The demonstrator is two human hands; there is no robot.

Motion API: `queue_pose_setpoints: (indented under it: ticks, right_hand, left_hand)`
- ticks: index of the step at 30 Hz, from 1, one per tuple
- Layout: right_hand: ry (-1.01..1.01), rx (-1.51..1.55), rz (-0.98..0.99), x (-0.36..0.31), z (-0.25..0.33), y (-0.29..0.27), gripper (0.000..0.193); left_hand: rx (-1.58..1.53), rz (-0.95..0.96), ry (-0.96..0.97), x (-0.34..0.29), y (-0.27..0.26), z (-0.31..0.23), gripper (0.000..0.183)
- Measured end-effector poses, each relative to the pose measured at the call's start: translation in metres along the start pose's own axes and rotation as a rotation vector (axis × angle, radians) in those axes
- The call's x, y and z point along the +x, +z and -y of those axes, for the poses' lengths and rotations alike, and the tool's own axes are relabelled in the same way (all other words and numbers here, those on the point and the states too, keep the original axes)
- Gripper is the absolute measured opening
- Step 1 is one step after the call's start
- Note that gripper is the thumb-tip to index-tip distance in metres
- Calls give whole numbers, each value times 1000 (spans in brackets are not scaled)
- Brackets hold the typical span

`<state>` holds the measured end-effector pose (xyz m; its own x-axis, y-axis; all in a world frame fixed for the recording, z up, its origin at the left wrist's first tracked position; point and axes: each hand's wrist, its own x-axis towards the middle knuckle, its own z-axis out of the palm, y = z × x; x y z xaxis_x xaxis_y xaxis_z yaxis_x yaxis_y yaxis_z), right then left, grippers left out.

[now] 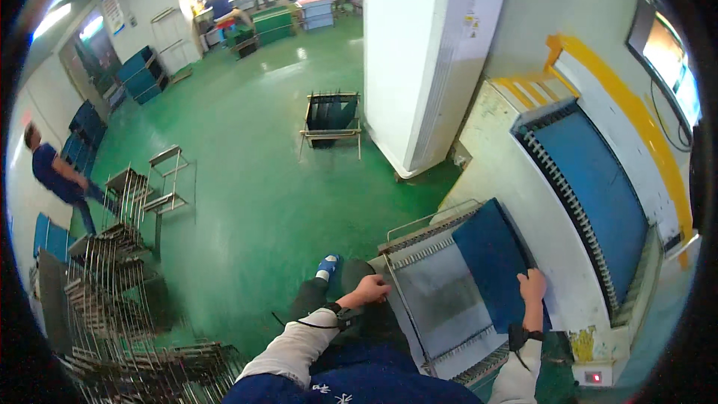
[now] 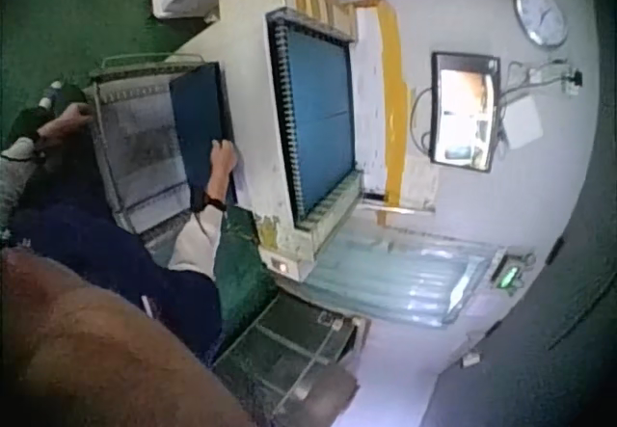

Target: The person is loading blue rectangular metal or composite sheets into a roller-based fabrication or drying machine.

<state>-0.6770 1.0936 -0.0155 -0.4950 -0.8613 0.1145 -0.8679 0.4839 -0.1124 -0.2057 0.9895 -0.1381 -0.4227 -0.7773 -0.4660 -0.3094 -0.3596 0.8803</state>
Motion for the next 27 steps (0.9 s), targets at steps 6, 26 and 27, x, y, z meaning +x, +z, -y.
queue_pose_setpoints:
  ticks: [6, 26, 27]
  right_hand:
    - [87, -39, 81, 2, -2, 3, 33]
    - [55, -103, -253, 2, -23, 51, 39]
    - [31, -111, -278, 3, -23, 52, 38]
  left_hand:
    - [-73, 90, -15, 2, 1, 0, 21]
    - [-243, 59, 21, 9, -3, 21, 18]
    - [-228, 46, 17, 9, -2, 21, 18]
